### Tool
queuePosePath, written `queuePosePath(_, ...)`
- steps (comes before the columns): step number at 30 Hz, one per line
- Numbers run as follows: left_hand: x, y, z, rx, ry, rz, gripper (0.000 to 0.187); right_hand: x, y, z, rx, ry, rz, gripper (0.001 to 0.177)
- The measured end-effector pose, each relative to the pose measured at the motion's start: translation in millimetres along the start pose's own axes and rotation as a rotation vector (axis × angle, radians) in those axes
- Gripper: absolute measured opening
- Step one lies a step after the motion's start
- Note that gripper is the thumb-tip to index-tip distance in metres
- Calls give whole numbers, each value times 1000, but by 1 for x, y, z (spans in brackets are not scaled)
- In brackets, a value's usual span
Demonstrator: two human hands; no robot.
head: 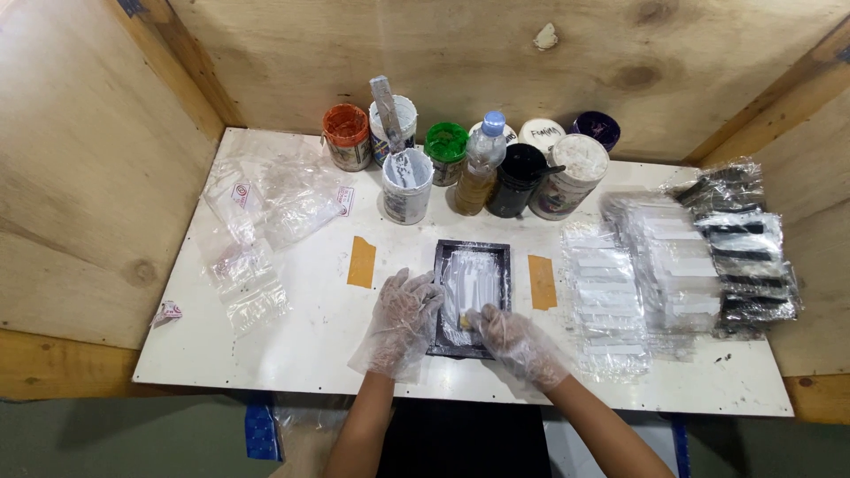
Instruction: The person repeatedly places a clear plastic sheet onto a screen printing frame, uses a yellow squeegee to spread white ink across the screen, and then removes the sheet. This cycle is repeated multiple times throughout the clip.
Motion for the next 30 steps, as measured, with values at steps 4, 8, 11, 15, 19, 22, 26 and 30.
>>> queuePosePath(4,1,5,4,16,3,6,20,-8,-17,-41,-547,99,151,18)
queuePosePath(8,-6,18,20,34,-8,13,19,-8,-44,-55,-671,-193,248,17)
queuePosePath(11,13,-58,-43,-13,-1,25,20,-11,-74,-30,-306,-408,183,7)
queuePosePath(15,3,-26,-18,48,-18,-7,20,16,-110,7,70,-604,110,5)
queuePosePath(19,6,-36,-28,12,21,-26,21,44,-153,43,649,-871,4,20)
queuePosePath(22,7,-18,-14,-19,47,-36,22,44,-115,70,888,-882,-100,31)
queuePosePath(26,3,2,2,-99,38,5,20,45,-46,91,1000,-835,-97,46)
queuePosePath(30,5,1,-1,-177,32,32,21,49,-70,89,926,-861,-108,35)
Point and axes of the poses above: each hand's wrist, its own x-axis towards the middle knuckle, its own y-axis out of the back of the hand, z = x × y, the point moved 6 cm from there along x, towards the middle knuckle, and after that the axes turned 13 degrees about -x, right-handed, at the moved point
